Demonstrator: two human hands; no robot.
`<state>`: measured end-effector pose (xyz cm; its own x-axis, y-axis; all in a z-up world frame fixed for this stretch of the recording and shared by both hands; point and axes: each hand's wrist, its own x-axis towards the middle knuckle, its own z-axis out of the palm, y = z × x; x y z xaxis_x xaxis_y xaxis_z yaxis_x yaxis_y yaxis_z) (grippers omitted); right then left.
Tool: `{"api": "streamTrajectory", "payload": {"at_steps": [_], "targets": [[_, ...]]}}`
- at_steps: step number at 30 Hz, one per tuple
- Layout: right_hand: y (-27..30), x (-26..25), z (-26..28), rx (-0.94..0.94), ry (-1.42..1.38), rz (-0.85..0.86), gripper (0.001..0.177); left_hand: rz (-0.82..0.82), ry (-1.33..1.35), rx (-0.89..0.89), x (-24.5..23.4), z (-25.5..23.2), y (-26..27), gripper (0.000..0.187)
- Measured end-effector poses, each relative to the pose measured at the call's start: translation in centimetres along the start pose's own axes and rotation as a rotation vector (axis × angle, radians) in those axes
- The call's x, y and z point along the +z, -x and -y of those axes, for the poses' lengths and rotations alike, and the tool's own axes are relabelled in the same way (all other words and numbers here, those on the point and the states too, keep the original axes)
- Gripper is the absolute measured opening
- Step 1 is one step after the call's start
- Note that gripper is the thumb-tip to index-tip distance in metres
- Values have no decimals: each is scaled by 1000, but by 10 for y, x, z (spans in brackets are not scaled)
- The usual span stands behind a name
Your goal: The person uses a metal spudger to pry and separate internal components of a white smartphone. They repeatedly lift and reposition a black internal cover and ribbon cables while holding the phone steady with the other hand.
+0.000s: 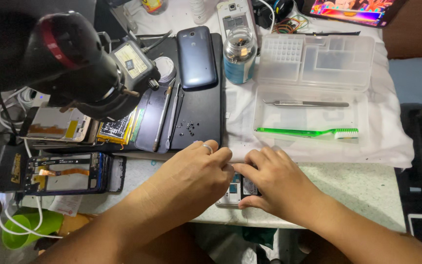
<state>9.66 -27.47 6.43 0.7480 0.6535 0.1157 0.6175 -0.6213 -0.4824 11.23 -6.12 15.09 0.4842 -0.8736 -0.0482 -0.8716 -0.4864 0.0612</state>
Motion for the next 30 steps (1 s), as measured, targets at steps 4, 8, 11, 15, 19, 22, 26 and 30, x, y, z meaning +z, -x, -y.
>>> {"api": "streamTrajectory", "payload": {"at_steps": [4,8,11,15,19,22,26,30], "targets": [[0,1,-2,-3,-5,5,71,18,-27,-51,6,2,-2,8],[1,1,-1,-13,-8,2,71,103,-60,-140,5,4,-3,8],[0,2,-4,-16,-9,3,69,-31,-52,-87,2,2,-3,13],[0,4,-4,-13,21,27,68,-71,-10,-97,1,-2,0,19],[0,2,-4,-9,-17,5,69,107,29,-244,1,2,-3,14],[0,3,-3,-24,-7,-16,65,-74,83,-189,-3,0,2,13],[1,2,0,5,-10,24,60,11,110,-213,-5,-3,0,15],[2,0,4,-11,-9,-14,62,82,76,-319,-4,-1,-1,13]]}}
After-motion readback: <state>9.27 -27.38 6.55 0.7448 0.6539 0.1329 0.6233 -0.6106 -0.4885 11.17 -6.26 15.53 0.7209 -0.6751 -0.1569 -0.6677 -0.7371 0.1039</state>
